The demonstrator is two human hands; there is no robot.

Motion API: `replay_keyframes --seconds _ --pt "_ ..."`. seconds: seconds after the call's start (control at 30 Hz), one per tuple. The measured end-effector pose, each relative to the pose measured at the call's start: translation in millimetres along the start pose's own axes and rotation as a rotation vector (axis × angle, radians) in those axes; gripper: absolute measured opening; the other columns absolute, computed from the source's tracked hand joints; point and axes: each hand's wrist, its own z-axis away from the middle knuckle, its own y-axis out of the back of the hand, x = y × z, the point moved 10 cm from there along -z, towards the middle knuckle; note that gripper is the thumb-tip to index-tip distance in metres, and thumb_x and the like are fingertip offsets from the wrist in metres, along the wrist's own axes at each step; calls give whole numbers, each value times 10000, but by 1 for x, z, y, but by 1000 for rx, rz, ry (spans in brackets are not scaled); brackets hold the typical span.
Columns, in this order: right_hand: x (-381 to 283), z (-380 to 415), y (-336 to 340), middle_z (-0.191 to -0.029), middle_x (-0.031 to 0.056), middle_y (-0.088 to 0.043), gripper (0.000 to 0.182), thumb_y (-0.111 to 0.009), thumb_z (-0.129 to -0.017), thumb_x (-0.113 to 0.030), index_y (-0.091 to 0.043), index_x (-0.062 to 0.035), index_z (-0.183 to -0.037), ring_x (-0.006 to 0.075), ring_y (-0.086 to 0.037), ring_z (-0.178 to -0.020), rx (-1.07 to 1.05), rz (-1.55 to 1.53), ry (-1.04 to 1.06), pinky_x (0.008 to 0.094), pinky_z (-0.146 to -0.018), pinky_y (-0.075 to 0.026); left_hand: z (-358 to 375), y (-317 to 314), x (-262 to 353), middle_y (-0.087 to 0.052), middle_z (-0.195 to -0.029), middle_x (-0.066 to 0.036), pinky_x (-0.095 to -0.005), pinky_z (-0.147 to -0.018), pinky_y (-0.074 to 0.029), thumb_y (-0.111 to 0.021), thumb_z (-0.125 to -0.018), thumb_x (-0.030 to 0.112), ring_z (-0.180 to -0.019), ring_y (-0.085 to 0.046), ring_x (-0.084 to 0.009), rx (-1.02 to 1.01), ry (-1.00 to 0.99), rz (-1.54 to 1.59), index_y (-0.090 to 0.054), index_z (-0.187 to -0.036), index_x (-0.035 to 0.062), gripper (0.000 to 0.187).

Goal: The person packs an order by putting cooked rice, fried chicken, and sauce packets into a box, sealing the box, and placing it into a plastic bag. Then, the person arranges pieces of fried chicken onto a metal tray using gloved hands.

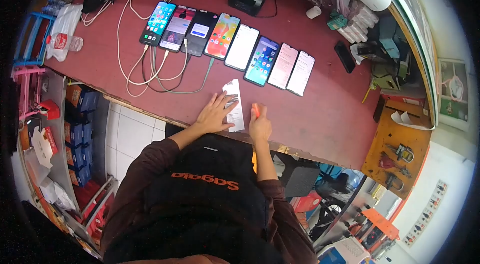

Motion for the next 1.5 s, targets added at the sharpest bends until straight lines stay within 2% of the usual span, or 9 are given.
replay_keyframes --seconds 0.1,0.2,0.27,0.47,0.67,1.0,1.07,1.4,1.5 --pt "16 5 -10 -818 251 -605 314 -474 -864 -286 -457 -44 -1063 426 -585 -747 72 -20 -7 483 -637 -452 1 0 -1 -333 -1328 -154 -526 -1032 -192 -583 -728 515 -1281 -228 -355 -18 14 -23 -343 -1328 100 769" --pt "7 15 -27 -836 236 -610 288 -560 -804 -190 -500 1 -1010 404 -595 -757 -83 -267 86 445 -657 -470 0 0 -2 -332 -1332 -151 -528 -1034 -187 -588 -719 519 -1286 -220 -352 -46 27 -11 -329 -1336 100 789" --pt "-43 34 -2 -829 223 -614 211 -614 -746 -108 -577 13 -915 385 -602 -751 -41 -176 324 418 -672 -480 -1 6 2 -331 -1333 -147 -538 -1033 -180 -586 -722 514 -1288 -216 -349 -77 35 -2 -323 -1341 104 787" --pt "-56 38 -15 -804 208 -619 172 -633 -725 -103 -642 8 -856 362 -609 -731 24 -210 427 407 -666 -485 1 -9 -6 -323 -1342 -141 -559 -1030 -161 -589 -709 535 -1292 -213 -345 -79 30 -58 -291 -1358 121 825" --pt "-32 27 8 -785 203 -623 157 -639 -713 -102 -646 7 -825 357 -614 -714 79 -231 191 403 -658 -489 0 -4 -3 -314 -1348 -138 -561 -1033 -151 -607 -683 551 -1297 -204 -341 -81 54 -40 -258 -1376 132 882" --pt "-33 41 -10 -747 205 -627 171 -643 -715 -115 -644 8 -834 347 -622 -689 23 -119 309 394 -639 -493 3 -10 -10 -316 -1347 -132 -573 -1031 -140 -652 -627 565 -1294 -212 -339 7 65 2 -250 -1379 138 954" --pt "-18 36 9 -748 200 -630 185 -639 -721 -120 -640 10 -852 330 -629 -687 139 -222 190 384 -633 -496 3 -11 -8 -319 -1345 -128 -574 -1031 -138 -671 -615 554 -1291 -220 -340 -43 42 -28 -246 -1381 140 968" --pt "-12 44 3 -776 166 -645 213 -654 -711 -188 -654 -43 -867 309 -636 -712 58 -185 66 382 -640 -500 2 -3 -3 -316 -1349 -117 -578 -1034 -118 -667 -610 567 -1297 -208 -335 -56 52 -18 -275 -1371 150 953" --pt "-24 50 -16 -777 166 -643 200 -641 -719 -189 -656 -45 -856 319 -633 -708 -10 -163 288 393 -642 -498 2 3 0 -311 -1352 -115 -583 -1031 -113 -664 -607 575 -1298 -209 -328 9 47 8 -304 -1358 150 935"
